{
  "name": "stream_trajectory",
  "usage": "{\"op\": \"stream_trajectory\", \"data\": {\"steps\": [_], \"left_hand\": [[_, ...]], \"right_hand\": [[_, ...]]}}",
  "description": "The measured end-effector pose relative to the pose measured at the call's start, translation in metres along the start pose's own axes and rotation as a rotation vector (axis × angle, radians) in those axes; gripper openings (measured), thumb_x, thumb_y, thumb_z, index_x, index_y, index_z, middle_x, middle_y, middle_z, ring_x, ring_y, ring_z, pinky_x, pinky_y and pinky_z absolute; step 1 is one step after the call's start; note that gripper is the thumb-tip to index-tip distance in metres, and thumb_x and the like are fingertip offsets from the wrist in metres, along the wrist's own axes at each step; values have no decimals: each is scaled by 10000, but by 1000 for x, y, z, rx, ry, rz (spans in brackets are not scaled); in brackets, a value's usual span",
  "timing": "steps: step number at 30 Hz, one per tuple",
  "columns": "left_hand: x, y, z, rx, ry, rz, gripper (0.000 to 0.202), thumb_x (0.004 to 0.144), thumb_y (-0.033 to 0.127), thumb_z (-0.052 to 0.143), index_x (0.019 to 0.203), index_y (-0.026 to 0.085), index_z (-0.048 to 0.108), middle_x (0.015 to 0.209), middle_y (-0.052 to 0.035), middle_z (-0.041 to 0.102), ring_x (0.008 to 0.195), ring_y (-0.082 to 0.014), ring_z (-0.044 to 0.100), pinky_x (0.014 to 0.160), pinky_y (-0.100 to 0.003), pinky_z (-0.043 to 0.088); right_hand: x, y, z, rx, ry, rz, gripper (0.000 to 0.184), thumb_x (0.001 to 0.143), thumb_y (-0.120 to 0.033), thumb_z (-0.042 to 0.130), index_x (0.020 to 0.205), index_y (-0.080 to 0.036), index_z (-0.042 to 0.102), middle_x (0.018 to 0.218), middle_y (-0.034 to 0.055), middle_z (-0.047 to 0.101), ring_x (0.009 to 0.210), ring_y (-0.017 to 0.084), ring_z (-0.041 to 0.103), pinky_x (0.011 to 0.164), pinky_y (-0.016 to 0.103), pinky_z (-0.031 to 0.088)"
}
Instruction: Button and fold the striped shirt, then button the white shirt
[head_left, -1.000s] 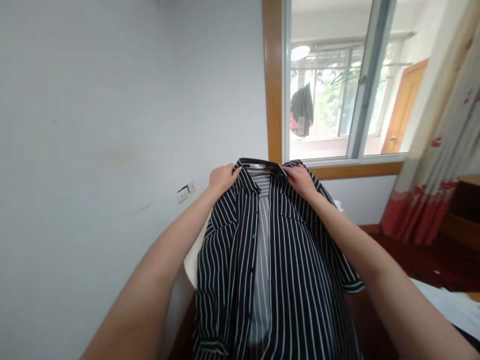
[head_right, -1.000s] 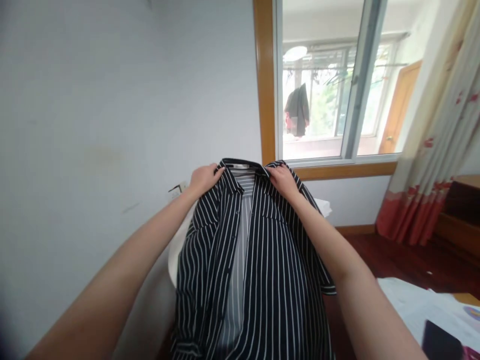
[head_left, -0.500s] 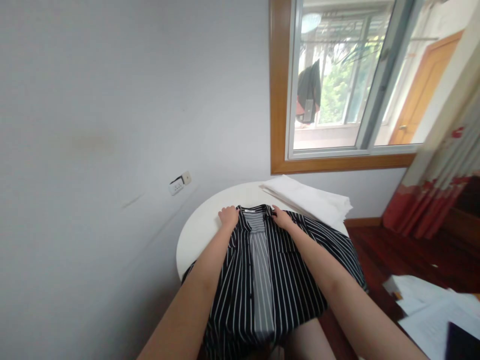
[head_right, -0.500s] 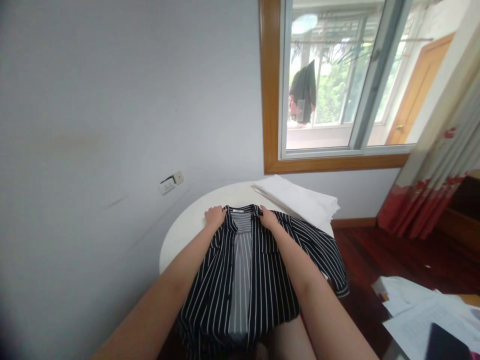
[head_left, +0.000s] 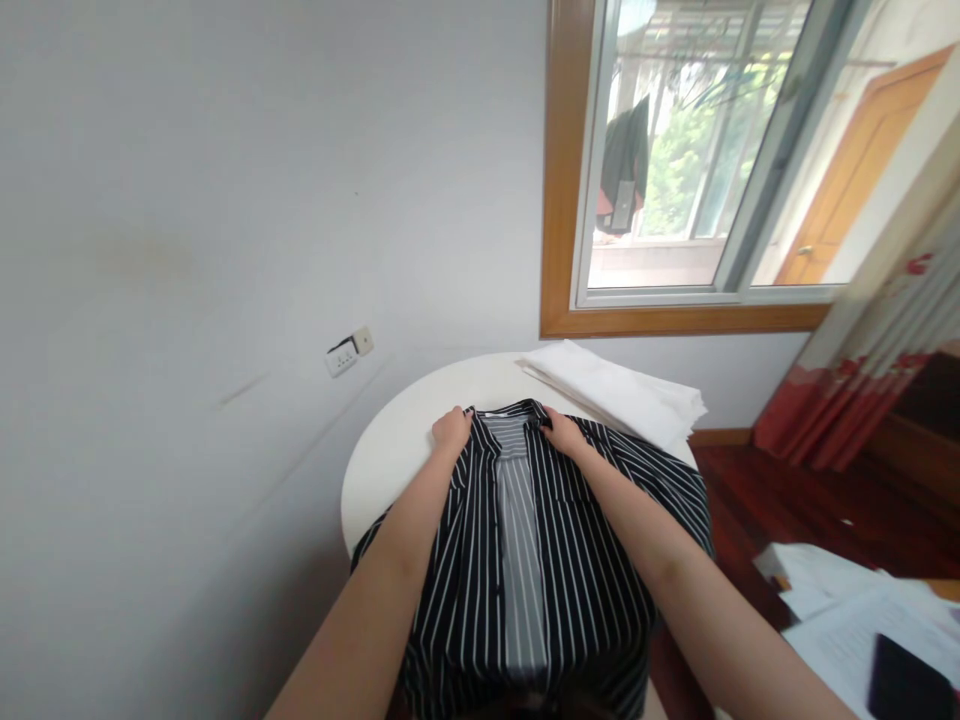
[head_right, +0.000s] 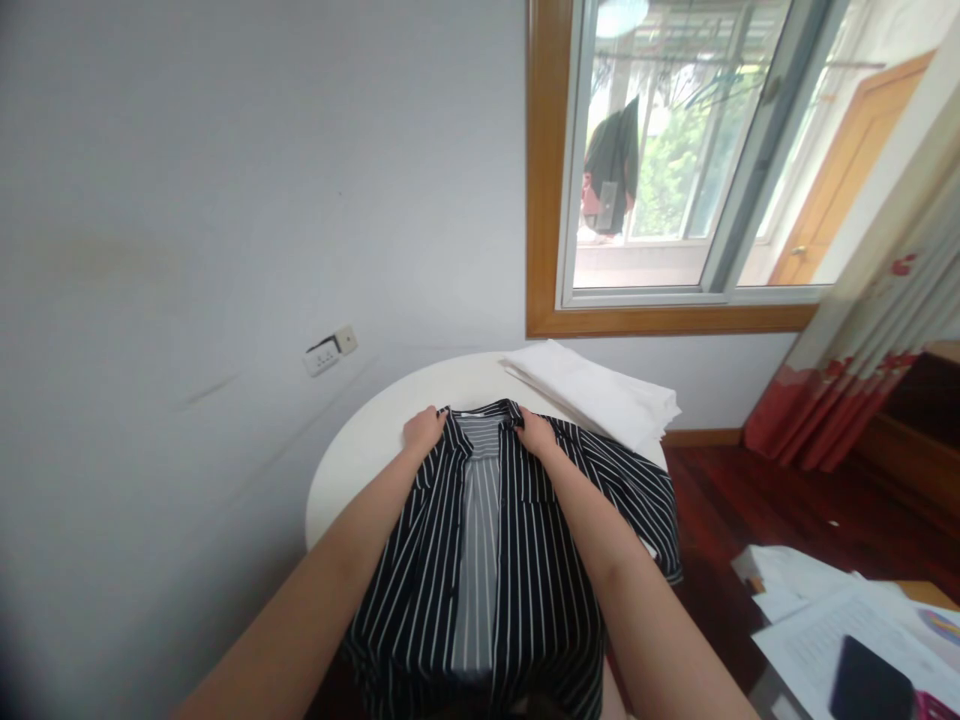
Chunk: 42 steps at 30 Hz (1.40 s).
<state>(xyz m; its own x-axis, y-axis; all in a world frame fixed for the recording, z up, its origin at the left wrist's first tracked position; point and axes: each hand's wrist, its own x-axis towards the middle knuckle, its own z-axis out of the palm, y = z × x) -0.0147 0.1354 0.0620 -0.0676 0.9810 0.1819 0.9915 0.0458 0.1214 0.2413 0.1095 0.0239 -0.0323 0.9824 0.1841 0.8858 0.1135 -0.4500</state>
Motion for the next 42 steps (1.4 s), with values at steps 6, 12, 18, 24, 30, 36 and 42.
{"op": "stream_trajectory", "data": {"steps": [6, 12, 18, 24, 30, 36, 42], "left_hand": [[5, -3, 7, -11, 6, 2, 471, 910, 489, 261, 1018, 159, 579, 1018, -144, 661, 967, -266, 618, 756, -337, 452], [7, -3, 9, -10, 12, 0, 455, 908, 480, 278, 1013, 160, 584, 1013, -128, 666, 959, -264, 620, 753, -339, 458], [6, -1, 6, -9, 8, -10, 449, 910, 476, 300, 1036, 153, 585, 1025, -137, 664, 975, -249, 617, 781, -325, 450], [6, -1, 5, -11, 9, -5, 447, 911, 480, 299, 1028, 158, 586, 1024, -127, 666, 977, -248, 616, 777, -325, 449], [6, -2, 6, -9, 15, 3, 451, 912, 479, 294, 1024, 155, 587, 1016, -131, 667, 971, -250, 617, 776, -330, 450], [5, -2, 4, -15, 21, 9, 442, 910, 477, 301, 1012, 157, 587, 1017, -123, 668, 964, -249, 619, 773, -327, 450], [6, -1, 3, -16, 17, 12, 437, 907, 477, 309, 1011, 156, 588, 1015, -125, 668, 969, -250, 617, 779, -327, 450]], "right_hand": [[1, 0, 2, 2, 11, 6, 538, 859, -282, 507, 1367, -184, 362, 1262, 124, 560, 1141, 249, 533, 951, 332, 378], [2, 0, 1, -4, 8, 14, 526, 865, -287, 504, 1361, -187, 360, 1261, 118, 561, 1142, 235, 531, 949, 320, 374], [4, 2, 4, -21, 21, 6, 514, 861, -288, 505, 1350, -206, 371, 1253, 100, 571, 1133, 231, 542, 938, 324, 393], [6, 4, 6, -22, 35, 2, 510, 862, -292, 502, 1347, -197, 378, 1243, 105, 578, 1124, 230, 549, 935, 322, 397], [6, 4, 7, -19, 33, 4, 512, 854, -283, 509, 1343, -199, 383, 1245, 101, 578, 1131, 228, 543, 934, 321, 395], [7, 5, 7, -12, 39, 1, 508, 856, -290, 505, 1340, -190, 388, 1238, 105, 582, 1132, 228, 544, 936, 315, 395], [7, 5, 6, -21, 27, 6, 503, 861, -296, 505, 1339, -197, 383, 1230, 106, 586, 1125, 229, 548, 929, 320, 397]]}}
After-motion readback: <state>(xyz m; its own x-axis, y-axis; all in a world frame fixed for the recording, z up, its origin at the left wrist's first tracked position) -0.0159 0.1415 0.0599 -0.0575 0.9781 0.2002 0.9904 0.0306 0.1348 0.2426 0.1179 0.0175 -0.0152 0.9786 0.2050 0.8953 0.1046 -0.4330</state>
